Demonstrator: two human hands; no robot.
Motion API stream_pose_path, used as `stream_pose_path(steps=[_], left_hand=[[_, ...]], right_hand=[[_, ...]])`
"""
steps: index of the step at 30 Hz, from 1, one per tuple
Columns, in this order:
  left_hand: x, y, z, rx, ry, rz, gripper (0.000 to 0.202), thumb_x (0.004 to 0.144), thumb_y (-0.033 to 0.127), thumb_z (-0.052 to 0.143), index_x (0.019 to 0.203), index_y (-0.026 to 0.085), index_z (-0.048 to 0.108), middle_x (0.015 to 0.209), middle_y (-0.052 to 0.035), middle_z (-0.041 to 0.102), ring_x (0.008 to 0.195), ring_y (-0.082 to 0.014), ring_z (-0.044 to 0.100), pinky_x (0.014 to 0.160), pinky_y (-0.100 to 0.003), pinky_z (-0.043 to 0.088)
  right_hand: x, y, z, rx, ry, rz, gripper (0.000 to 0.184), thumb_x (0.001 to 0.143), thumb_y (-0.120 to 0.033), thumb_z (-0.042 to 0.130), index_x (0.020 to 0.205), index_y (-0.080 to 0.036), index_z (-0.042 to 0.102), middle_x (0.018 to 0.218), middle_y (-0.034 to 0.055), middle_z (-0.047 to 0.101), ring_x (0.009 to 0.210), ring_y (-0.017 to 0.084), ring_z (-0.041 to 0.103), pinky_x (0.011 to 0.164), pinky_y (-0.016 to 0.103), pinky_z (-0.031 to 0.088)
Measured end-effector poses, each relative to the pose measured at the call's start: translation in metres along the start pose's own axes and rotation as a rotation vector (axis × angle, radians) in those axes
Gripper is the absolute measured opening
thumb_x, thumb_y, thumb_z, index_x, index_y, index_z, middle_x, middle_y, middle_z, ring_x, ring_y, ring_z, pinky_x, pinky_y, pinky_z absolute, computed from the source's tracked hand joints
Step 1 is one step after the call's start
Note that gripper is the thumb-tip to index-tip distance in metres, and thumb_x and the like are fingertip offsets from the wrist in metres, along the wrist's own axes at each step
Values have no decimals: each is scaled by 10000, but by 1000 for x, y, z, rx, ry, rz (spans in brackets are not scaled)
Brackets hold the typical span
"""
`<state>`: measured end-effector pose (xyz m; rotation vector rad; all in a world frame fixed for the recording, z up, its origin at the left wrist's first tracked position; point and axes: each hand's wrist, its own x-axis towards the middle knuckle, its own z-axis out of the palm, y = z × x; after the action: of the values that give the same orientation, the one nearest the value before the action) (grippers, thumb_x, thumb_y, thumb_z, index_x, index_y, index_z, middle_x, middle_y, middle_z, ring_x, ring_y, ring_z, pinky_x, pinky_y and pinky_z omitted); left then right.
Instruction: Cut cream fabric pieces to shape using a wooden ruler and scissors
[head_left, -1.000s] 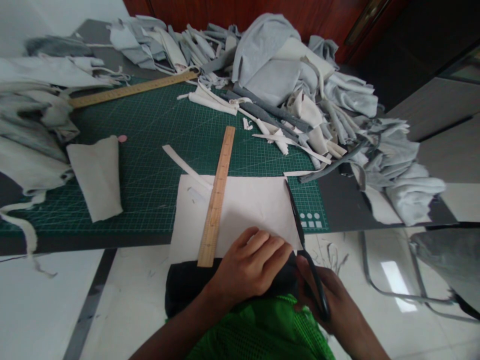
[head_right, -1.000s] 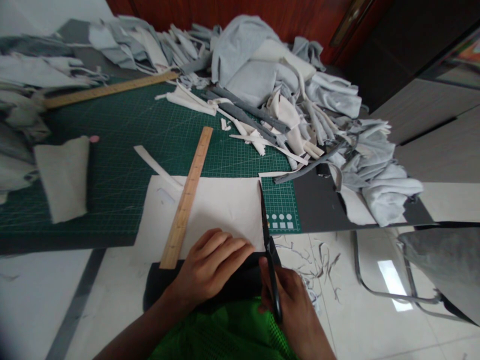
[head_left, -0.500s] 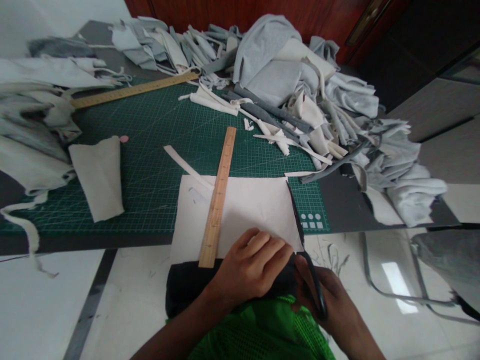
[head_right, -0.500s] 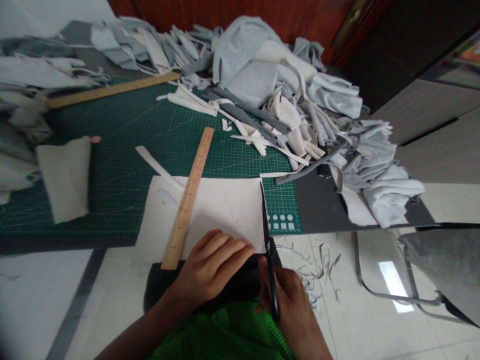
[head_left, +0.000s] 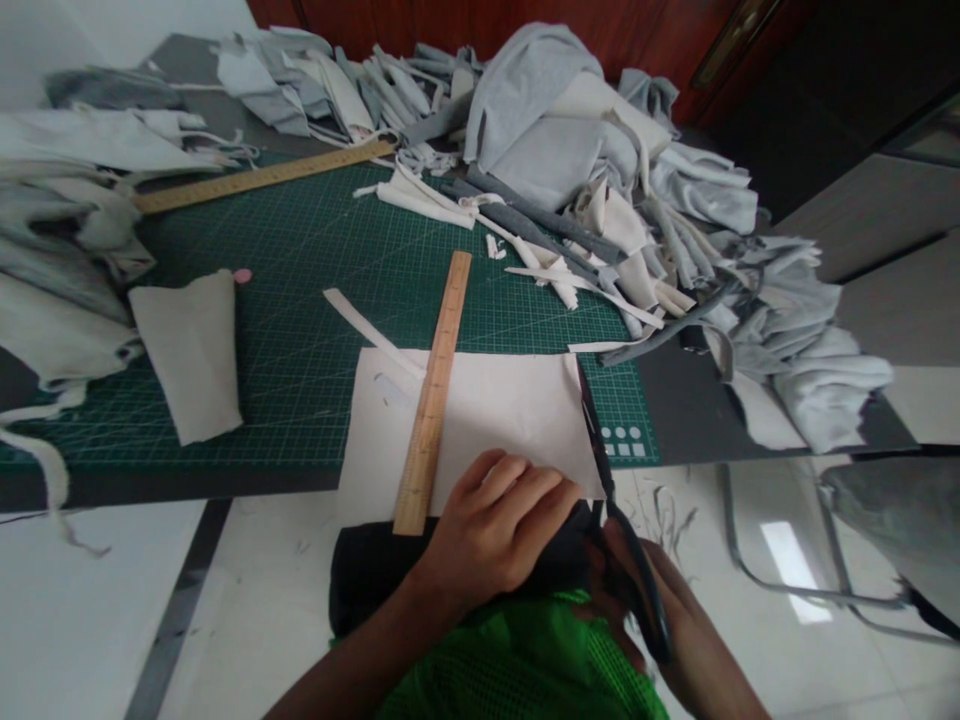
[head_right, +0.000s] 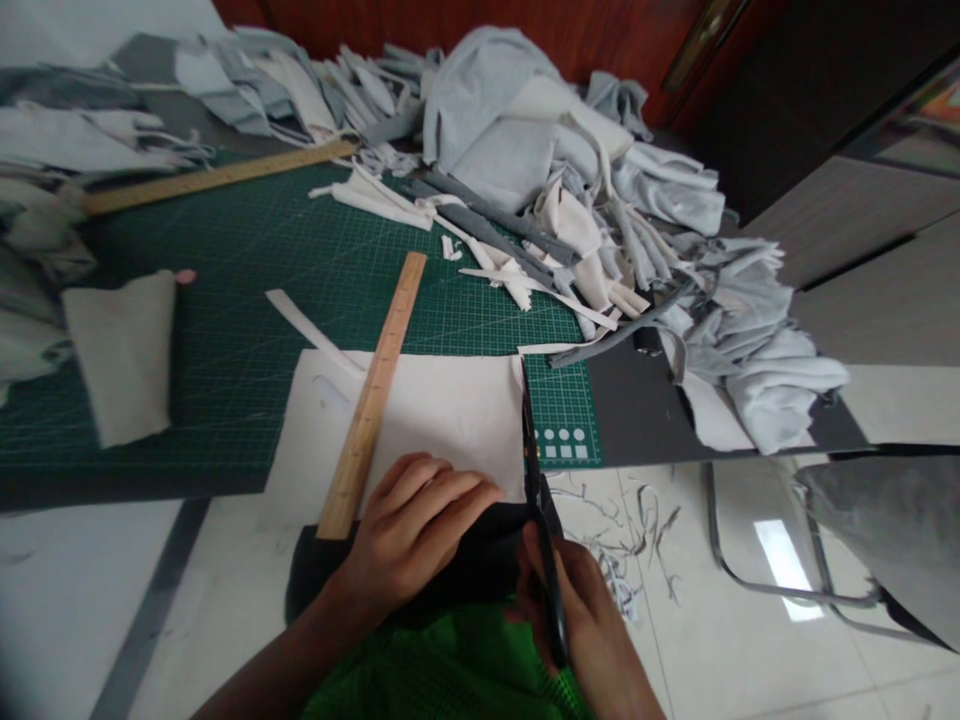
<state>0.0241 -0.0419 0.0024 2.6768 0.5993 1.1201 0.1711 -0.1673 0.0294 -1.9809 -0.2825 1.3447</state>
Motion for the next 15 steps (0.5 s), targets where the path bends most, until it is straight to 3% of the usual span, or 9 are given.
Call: stream_pose_path(steps=[5,9,15], left_hand=[[1,0,-4,-35,3,16,238,1046,151,473,1056,125,710,947,-59,740,858,-182,587,839,-344,500],[1,1,-9,-46,25,24,237,1049,139,470,1047,121,707,960,-46,752,858,-173,593,846,-341,503],[-1,1,-12,-33,31,31,217,1043,129,486,1054,132,703,974,-42,755,853,-167,596,841,-337,500]], right_hand=[[5,-13,1,-82,-47,-50,722,700,-924,584,696,-201,586,557,-21,537,440,115,449,441,262,437],[11,-20,0,-66,-63,-61,689,735,-884,607,681,-202,533,524,-58,460,391,78,365,367,226,312],[18,-20,1,-104,-105,-86,695,790,-881,546,671,-196,523,529,-49,466,384,82,401,356,222,303]])
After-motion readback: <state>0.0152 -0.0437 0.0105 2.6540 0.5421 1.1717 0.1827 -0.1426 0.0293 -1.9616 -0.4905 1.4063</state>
